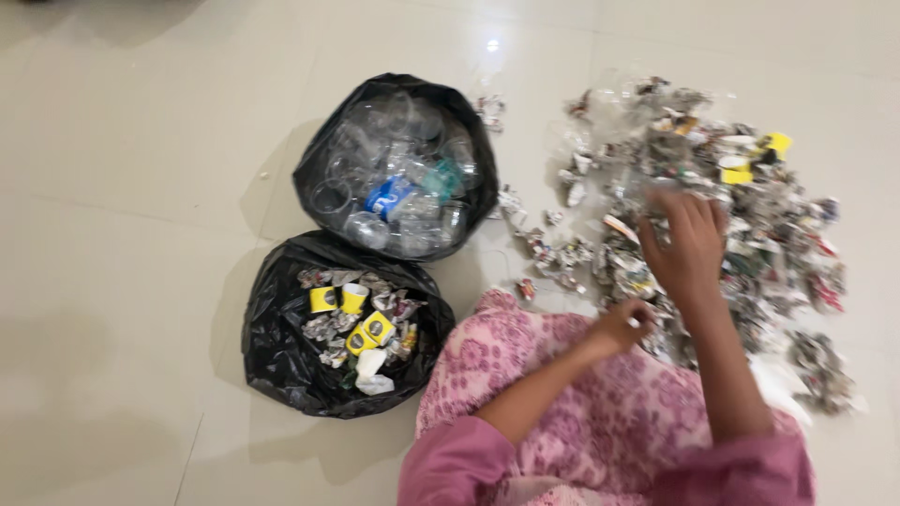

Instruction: The person sits on the floor and sorts a pile of mixed waste into two black bags. They pick up plastic bottles and crumpled wrappers, crush the bottles by hand, and place them into separate bags. The process continues with repeated picking, crushing, and bagging of items.

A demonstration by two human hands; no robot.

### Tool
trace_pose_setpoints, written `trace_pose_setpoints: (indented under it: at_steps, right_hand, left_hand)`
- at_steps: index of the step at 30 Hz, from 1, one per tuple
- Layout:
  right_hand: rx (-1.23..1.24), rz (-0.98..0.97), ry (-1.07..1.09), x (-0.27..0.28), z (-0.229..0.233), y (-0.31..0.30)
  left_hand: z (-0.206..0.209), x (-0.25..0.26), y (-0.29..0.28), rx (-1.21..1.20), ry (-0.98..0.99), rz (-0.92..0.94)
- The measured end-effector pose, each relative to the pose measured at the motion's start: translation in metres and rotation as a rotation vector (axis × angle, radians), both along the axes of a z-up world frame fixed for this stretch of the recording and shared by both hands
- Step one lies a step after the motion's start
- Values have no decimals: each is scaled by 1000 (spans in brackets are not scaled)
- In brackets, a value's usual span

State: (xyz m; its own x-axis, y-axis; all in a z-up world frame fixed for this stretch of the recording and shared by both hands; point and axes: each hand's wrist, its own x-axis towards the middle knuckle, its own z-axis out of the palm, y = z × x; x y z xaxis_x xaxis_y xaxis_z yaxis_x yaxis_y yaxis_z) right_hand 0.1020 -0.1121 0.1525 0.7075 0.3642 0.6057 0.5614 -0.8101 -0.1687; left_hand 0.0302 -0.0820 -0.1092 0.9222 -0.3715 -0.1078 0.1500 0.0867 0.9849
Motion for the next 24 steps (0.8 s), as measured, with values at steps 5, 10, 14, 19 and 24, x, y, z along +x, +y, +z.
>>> trace_pose_setpoints:
  at_steps: [5, 10, 14, 19, 24]
  right_hand:
    - [-54, -437, 138, -169, -61, -123]
    - [70, -624, 182, -288, -110, -169]
    - [221, -662, 230, -294, -122, -174]
    - [106, -715, 289, -286, -116, -174]
    - [129, -719, 277, -286, -111, -174]
  left_hand:
    - [-3, 11, 15, -14, -278, 146]
    - [23, 13, 41, 254, -238, 245]
    - [61, 9, 66, 478, -358, 384]
    - [92, 5, 85, 612, -78, 418]
    - [100, -5, 87, 730, -370, 465]
